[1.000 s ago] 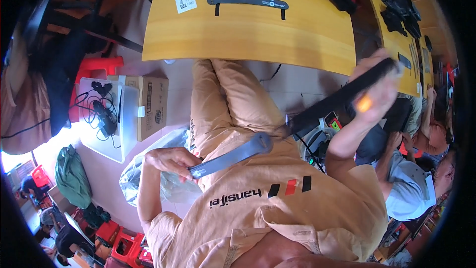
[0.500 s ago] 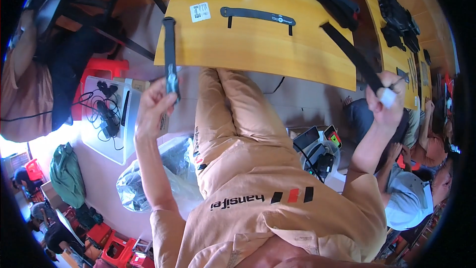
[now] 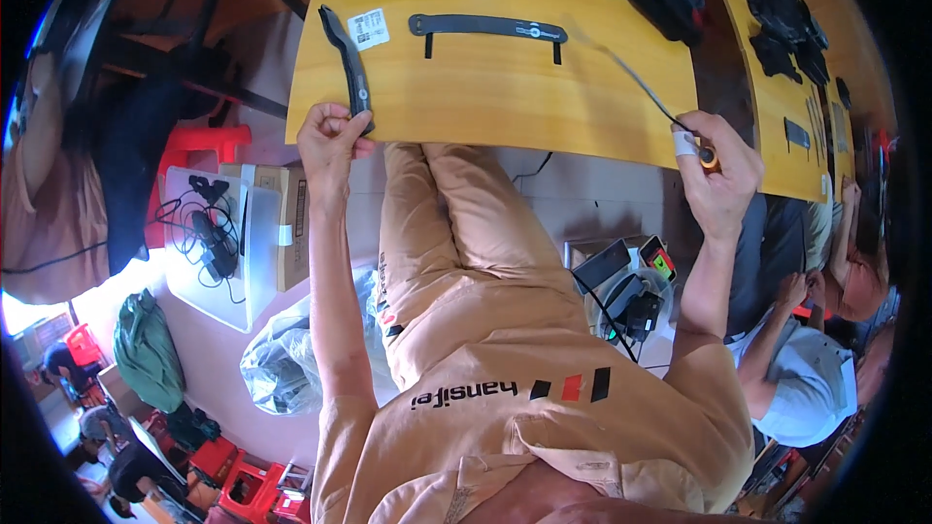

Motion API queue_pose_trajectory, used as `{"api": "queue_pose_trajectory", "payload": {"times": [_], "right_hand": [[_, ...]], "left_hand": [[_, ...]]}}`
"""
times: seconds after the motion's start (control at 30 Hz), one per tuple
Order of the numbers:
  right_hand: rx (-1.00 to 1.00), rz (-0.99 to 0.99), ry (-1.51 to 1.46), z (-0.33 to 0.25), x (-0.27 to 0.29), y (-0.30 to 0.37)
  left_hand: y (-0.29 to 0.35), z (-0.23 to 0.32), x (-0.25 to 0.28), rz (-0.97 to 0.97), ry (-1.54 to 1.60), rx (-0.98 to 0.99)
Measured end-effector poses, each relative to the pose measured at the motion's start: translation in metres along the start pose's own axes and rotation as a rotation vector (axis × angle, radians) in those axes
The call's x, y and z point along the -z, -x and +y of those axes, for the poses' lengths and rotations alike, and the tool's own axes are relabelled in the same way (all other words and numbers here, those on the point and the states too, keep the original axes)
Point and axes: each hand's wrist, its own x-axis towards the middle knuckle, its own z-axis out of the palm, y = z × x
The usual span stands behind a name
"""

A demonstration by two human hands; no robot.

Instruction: Assembling plastic strap components by inserting small pins using a screwdriver.

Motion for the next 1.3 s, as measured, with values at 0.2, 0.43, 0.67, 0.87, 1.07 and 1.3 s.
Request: {"api": "queue_pose_trajectory", "payload": {"times": [0.2,0.43,0.67,0.87,1.07,1.3], "right_hand": [[0.015,0.018,-0.141,0.008,-0.011,0.003],[0.065,-0.221,-0.697,-0.008,-0.013,-0.002],[0.007,-0.401,-0.753,0.005,-0.029,0.007],[-0.688,-0.299,-1.121,0.003,-0.047,0.016],[-0.902,-0.282,-1.091,0.009,-0.057,0.014],[-0.91,-0.269,-0.942,0.048,-0.075,0.005]], "left_hand": [[0.015,0.005,-0.007,0.27,-0.372,-0.317],[0.077,0.089,-0.085,-0.256,-0.379,-0.749],[0.064,0.087,-0.113,-0.817,-0.381,-0.39],[0.06,0.076,-0.122,-0.718,-0.328,-0.276],[0.039,0.074,-0.111,-0.73,-0.438,-0.442],[-0.002,0.064,-0.058,-0.636,-0.49,-0.084]]}}
